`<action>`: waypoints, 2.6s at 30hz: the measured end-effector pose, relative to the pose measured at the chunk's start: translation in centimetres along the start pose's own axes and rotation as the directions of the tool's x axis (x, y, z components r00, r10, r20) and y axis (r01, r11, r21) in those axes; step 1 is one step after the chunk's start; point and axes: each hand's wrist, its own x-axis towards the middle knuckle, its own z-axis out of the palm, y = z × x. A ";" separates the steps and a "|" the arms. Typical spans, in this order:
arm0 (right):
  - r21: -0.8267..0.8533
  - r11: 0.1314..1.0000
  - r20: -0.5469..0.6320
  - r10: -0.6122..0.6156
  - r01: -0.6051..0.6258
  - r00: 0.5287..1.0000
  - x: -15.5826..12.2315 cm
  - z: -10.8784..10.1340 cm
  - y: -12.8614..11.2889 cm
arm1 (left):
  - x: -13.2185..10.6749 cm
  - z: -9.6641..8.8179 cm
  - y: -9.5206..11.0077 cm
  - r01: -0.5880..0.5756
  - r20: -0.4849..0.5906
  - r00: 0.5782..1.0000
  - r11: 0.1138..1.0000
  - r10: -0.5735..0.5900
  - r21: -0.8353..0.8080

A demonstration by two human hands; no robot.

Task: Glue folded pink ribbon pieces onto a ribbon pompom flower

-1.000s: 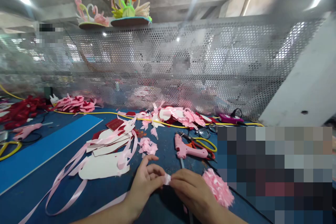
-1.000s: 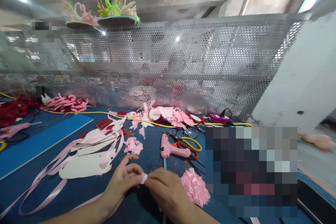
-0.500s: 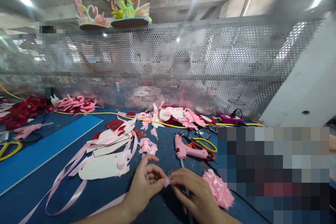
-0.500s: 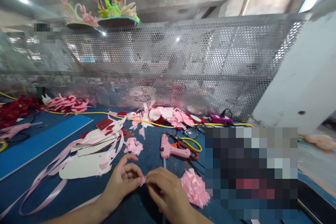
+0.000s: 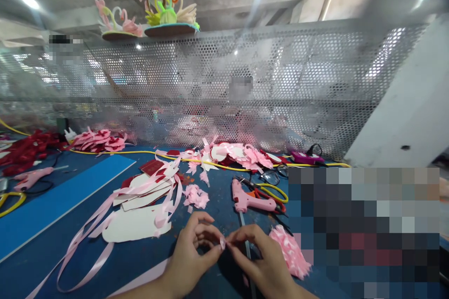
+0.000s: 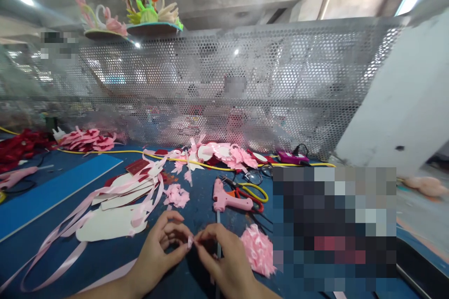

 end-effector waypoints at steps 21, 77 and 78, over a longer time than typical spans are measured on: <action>-0.013 0.995 0.033 -0.095 0.095 0.995 0.0 -0.2 0.0 | 0.5 -0.6 0.5 -0.119 0.027 0.993 0.958 0.116 0.262; -0.481 0.526 0.367 -0.606 0.701 0.706 -0.4 -0.4 -0.3 | -0.5 -0.8 -0.4 -0.740 0.520 0.635 0.258 0.571 0.621; -0.478 0.539 0.355 -0.603 0.693 0.714 -0.4 -0.3 -0.2 | -0.5 -0.8 -0.5 -0.698 0.476 0.695 0.349 0.539 0.625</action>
